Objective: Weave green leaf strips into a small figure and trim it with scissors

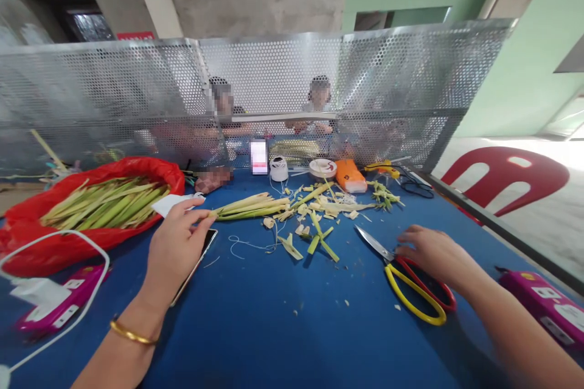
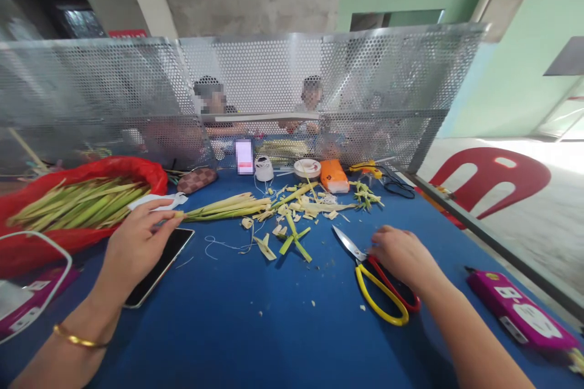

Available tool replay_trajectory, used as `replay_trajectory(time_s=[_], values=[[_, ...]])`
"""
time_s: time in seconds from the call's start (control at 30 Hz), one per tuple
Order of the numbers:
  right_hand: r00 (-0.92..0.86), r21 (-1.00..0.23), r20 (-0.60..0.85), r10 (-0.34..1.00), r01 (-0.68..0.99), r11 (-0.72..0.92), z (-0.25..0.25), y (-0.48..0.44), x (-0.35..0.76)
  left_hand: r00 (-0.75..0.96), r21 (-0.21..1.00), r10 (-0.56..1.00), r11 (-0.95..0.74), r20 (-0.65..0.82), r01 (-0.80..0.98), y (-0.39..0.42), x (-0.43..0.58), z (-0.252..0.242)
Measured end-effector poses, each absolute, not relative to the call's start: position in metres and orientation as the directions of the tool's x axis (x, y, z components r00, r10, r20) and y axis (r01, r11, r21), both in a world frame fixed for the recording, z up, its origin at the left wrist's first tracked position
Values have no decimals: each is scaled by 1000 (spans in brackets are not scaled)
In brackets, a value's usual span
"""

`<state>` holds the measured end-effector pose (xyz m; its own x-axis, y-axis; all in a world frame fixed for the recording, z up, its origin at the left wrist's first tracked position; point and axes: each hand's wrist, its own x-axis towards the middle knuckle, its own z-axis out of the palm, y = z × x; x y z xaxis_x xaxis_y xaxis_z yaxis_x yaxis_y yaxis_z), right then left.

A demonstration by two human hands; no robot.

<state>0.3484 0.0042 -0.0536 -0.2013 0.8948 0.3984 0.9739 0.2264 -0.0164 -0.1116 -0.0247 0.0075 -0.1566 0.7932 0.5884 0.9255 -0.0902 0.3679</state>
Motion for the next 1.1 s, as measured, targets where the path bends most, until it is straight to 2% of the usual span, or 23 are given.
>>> replay_trajectory(time_s=[0.03, 0.1, 0.13, 0.17, 0.2, 0.27, 0.33, 0.43, 0.5, 0.53, 0.6, 0.7, 0.77, 0.83, 0.87, 0.93, 1.0, 1.1], values=[[-245, 53, 413, 877, 968, 246, -49, 1, 344, -169, 432, 787, -134, 593, 892, -27, -105, 12], [-177, 165, 624, 761, 982, 93, -35, -8, 331, -145, 579, 834, -233, 532, 781, -32, -86, 15], [-125, 162, 740, 661, 987, 5, -28, -13, 323, -121, 678, 880, -259, 459, 688, -34, -73, 15], [-123, 156, 797, 591, 988, -4, -21, -18, 313, -108, 777, 911, -271, 397, 568, -37, -58, 12], [-125, 126, 844, 522, 991, 33, -15, -23, 301, -78, 861, 946, -251, 316, 442, -40, -42, 7], [-160, 72, 880, 447, 975, 208, -10, -33, 277, -25, 965, 982, -176, 185, 193, -45, -9, -7], [-136, -49, 886, 443, 923, 381, -12, -40, 253, -14, 995, 996, -93, 92, -21, -51, 23, -22], [-125, -299, 789, 602, 778, 553, -25, -45, 228, -20, 969, 998, 53, -60, -239, -56, 55, -39], [-142, -456, 670, 728, 696, 555, -35, -44, 223, -27, 953, 996, 75, -87, -295, -56, 63, -44], [-150, -493, 620, 770, 689, 531, -39, -43, 224, -44, 946, 993, 86, -105, -314, -55, 64, -45], [-147, -462, 575, 805, 754, 468, -44, -37, 233, -103, 933, 985, 91, -135, -348, -52, 61, -45], [-90, -344, 617, 782, 863, 371, -45, -30, 249, -195, 930, 972, 54, -133, -364, -48, 55, -43], [-29, -406, 637, 770, 837, 366, -42, -30, 253, -192, 931, 972, 60, -137, -361, -48, 57, -43], [7, -622, 548, 836, 672, 402, -38, -34, 246, -144, 925, 979, 82, -144, -370, -51, 63, -44], [0, -757, 455, 890, 526, 387, -36, -38, 239, -115, 922, 984, 85, -138, -377, -53, 67, -44], [-69, -963, 210, 975, 155, 218, -35, -45, 222, -70, 915, 990, 83, -120, -395, -56, 75, -44], [-97, -988, 53, 994, -147, 38, -37, -51, 204, -44, 905, 993, 77, -105, -418, -59, 80, -45], [-26, -931, -35, 999, -361, -42, -41, -57, 188, -42, 896, 994, 76, -104, -439, -59, 82, -47]])
